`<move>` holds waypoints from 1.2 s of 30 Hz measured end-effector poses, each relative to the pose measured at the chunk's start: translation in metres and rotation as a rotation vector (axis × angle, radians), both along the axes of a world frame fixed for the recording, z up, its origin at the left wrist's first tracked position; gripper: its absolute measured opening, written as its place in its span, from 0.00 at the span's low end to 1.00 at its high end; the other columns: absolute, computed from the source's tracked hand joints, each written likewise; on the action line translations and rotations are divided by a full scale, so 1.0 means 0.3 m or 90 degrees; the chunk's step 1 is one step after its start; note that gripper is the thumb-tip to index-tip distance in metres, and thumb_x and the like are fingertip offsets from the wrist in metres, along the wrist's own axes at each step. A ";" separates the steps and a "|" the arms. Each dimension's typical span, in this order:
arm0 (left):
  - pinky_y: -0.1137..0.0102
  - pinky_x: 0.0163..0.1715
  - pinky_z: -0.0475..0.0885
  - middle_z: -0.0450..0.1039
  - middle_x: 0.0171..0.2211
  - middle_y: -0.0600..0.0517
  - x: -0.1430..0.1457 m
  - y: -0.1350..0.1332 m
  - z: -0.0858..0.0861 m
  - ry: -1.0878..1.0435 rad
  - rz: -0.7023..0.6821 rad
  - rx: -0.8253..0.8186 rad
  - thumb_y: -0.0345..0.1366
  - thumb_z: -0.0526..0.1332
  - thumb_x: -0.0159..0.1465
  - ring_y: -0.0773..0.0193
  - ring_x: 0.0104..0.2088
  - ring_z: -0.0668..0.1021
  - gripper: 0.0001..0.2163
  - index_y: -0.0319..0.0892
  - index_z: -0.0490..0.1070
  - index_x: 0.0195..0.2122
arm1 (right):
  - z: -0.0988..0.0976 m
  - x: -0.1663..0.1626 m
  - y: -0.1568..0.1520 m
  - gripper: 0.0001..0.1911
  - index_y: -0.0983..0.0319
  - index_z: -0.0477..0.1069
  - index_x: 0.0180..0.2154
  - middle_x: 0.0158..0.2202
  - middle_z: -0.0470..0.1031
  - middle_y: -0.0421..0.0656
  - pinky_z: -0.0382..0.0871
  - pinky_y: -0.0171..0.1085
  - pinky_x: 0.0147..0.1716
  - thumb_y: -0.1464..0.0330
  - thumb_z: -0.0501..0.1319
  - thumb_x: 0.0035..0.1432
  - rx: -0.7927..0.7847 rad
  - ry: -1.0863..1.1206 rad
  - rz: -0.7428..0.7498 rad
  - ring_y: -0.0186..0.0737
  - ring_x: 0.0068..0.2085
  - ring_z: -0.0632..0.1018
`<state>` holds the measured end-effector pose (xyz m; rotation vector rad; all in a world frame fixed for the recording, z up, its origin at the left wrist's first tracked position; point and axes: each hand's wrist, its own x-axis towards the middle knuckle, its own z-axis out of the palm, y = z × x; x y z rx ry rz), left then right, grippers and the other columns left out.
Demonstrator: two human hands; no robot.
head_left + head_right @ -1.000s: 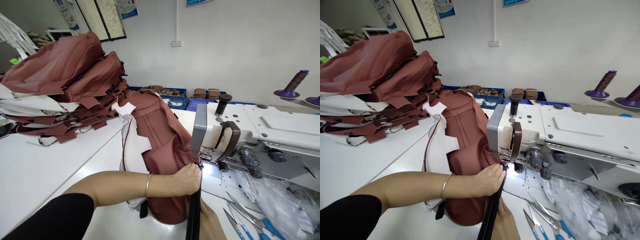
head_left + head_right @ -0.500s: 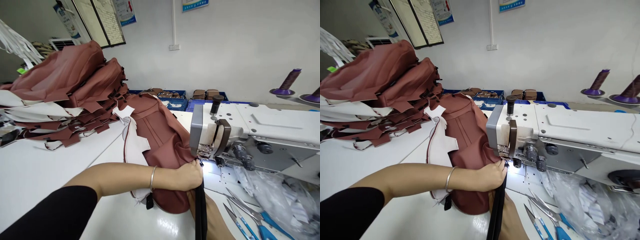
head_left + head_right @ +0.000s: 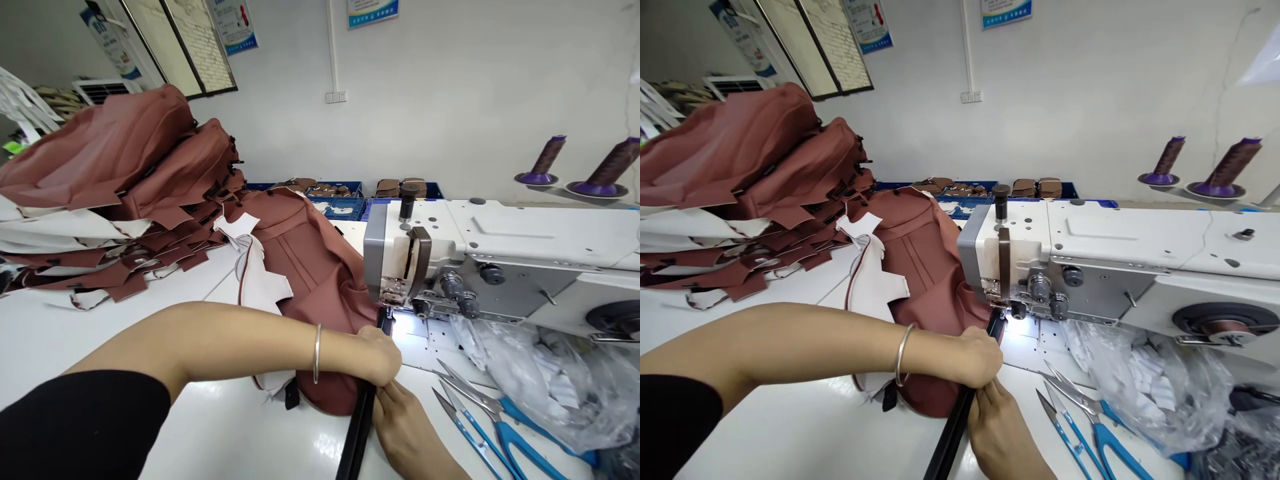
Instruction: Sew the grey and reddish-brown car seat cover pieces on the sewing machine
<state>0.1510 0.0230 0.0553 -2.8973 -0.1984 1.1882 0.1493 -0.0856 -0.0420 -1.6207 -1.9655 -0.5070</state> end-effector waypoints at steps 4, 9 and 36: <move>0.65 0.26 0.72 0.77 0.33 0.41 -0.025 0.035 0.018 -0.031 -0.081 -0.047 0.24 0.57 0.56 0.53 0.34 0.78 0.07 0.34 0.75 0.31 | -0.009 0.003 0.014 0.15 0.69 0.71 0.32 0.32 0.73 0.53 0.73 0.45 0.38 0.81 0.47 0.55 0.033 0.024 -0.007 0.46 0.36 0.72; 0.69 0.24 0.71 0.76 0.28 0.43 -0.013 0.075 -0.031 -0.096 -0.103 -0.062 0.25 0.58 0.54 0.56 0.30 0.78 0.07 0.36 0.75 0.30 | -0.028 0.022 0.036 0.14 0.68 0.71 0.33 0.32 0.73 0.52 0.74 0.44 0.39 0.81 0.48 0.54 0.051 0.060 -0.037 0.46 0.38 0.73; 0.67 0.37 0.66 0.72 0.30 0.49 -0.247 0.287 -0.005 -0.339 -0.126 -0.069 0.38 0.56 0.63 0.62 0.33 0.73 0.10 0.39 0.70 0.30 | 0.004 0.160 0.079 0.27 0.66 0.56 0.60 0.60 0.58 0.52 0.57 0.52 0.59 0.79 0.50 0.58 -0.148 0.114 -0.085 0.49 0.62 0.56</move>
